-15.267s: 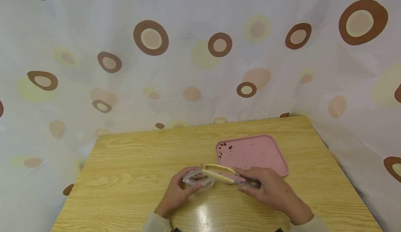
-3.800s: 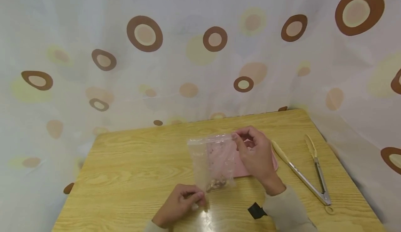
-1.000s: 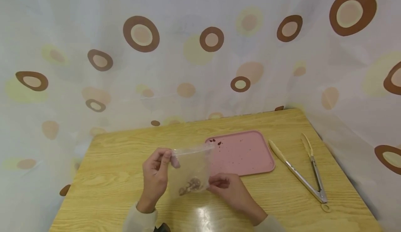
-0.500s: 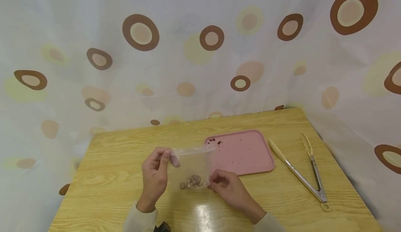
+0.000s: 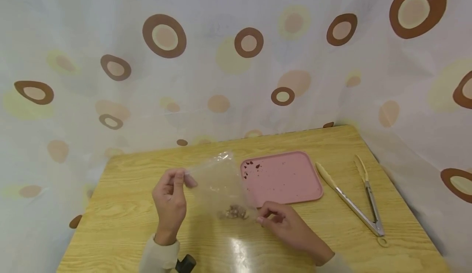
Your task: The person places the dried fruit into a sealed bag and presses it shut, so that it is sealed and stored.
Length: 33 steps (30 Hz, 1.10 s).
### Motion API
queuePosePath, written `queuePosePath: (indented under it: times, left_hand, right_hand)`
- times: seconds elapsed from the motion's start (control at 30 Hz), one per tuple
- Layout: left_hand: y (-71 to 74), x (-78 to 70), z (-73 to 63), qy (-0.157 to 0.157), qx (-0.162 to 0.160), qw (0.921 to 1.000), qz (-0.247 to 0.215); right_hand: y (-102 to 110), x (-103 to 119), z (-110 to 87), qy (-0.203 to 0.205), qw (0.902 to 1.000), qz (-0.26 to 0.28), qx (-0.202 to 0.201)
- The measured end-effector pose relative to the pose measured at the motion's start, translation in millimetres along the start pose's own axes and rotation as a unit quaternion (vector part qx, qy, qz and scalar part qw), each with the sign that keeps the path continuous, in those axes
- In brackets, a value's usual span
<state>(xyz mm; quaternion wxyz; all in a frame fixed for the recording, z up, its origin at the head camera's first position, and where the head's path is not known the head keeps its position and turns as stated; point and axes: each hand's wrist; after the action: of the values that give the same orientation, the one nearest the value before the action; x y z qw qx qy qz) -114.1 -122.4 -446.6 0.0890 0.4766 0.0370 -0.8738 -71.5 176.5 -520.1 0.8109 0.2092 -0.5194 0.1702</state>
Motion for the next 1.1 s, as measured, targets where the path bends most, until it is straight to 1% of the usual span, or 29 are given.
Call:
queuePosePath:
  times: [0.03, 0.1, 0.17, 0.27, 0.33, 0.47, 0.6, 0.67, 0.7, 0.77, 0.83, 0.93, 1.0, 1.1]
  left_hand:
    - [-0.6, 0.3, 0.1, 0.003, -0.001, 1.0, -0.003]
    - [-2.4, 0.2, 0.1, 0.012, -0.001, 0.9998, -0.013]
    - [-4.5, -0.1, 0.2, 0.014, 0.004, 0.9996, -0.023]
    - [-7.5, -0.3, 0.8, 0.01, 0.014, 0.9994, -0.032]
    - [-8.9, -1.0, 0.7, 0.007, 0.017, 0.9992, -0.034]
    - [-12.4, -1.2, -1.1, 0.014, 0.022, 0.999, -0.037]
    - [-15.4, 2.7, -3.4, 0.015, 0.031, 0.9989, -0.03]
    - [-15.0, 4.3, -4.0, 0.015, 0.031, 0.9992, -0.019]
    - [-14.4, 4.8, -4.0, 0.015, 0.029, 0.9994, -0.013]
    - [-12.7, 5.2, -3.8, 0.009, 0.023, 0.9997, 0.0]
    - [-11.0, 6.0, -3.6, 0.0, 0.015, 0.9998, 0.012]
    - [-9.7, 8.5, -3.6, -0.016, 0.008, 0.9996, 0.02]
    - [-9.5, 10.6, -3.9, -0.02, 0.009, 0.9996, 0.02]
    - [-9.9, 12.0, -3.4, -0.02, 0.015, 0.9996, 0.014]
  right_hand:
    - [2.1, 0.5, -0.4, 0.003, 0.9999, 0.011, 0.007]
    - [4.0, 0.8, -0.9, 0.0, 0.9997, 0.016, 0.018]
    - [3.3, 0.7, -1.4, 0.0, 0.9998, -0.002, 0.019]
    - [-1.1, 1.1, -1.7, 0.003, 0.9987, -0.049, 0.011]
    - [-4.4, 1.6, -1.5, 0.003, 0.9974, -0.071, 0.011]
    - [-10.0, 1.5, 0.3, -0.009, 0.9965, -0.074, 0.038]
    - [-15.2, -2.6, 1.9, 0.003, 0.9965, -0.051, 0.066]
    - [-15.7, -3.2, 1.7, 0.006, 0.9962, -0.039, 0.077]
    - [-15.0, -2.9, 1.4, 0.008, 0.996, -0.028, 0.085]
    - [-10.3, -0.4, 0.1, -0.002, 0.9946, 0.003, 0.104]
    - [-3.2, 3.5, -0.8, -0.005, 0.9914, 0.045, 0.123]
    - [7.7, 8.1, -1.3, -0.008, 0.9838, 0.1, 0.149]
    - [11.7, 10.0, -1.5, -0.018, 0.9794, 0.121, 0.161]
    - [13.1, 10.9, -2.0, -0.034, 0.9752, 0.134, 0.173]
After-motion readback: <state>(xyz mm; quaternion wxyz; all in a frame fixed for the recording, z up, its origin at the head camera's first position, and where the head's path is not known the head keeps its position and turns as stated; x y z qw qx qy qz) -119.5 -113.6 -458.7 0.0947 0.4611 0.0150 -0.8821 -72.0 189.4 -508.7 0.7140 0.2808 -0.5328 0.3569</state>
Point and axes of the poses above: each hand's wrist, its own z-axis towards the middle knuckle, its own y-axis out of the back of the hand, x = y × z, and after that the axes turned 7 degrees about y, right-handed
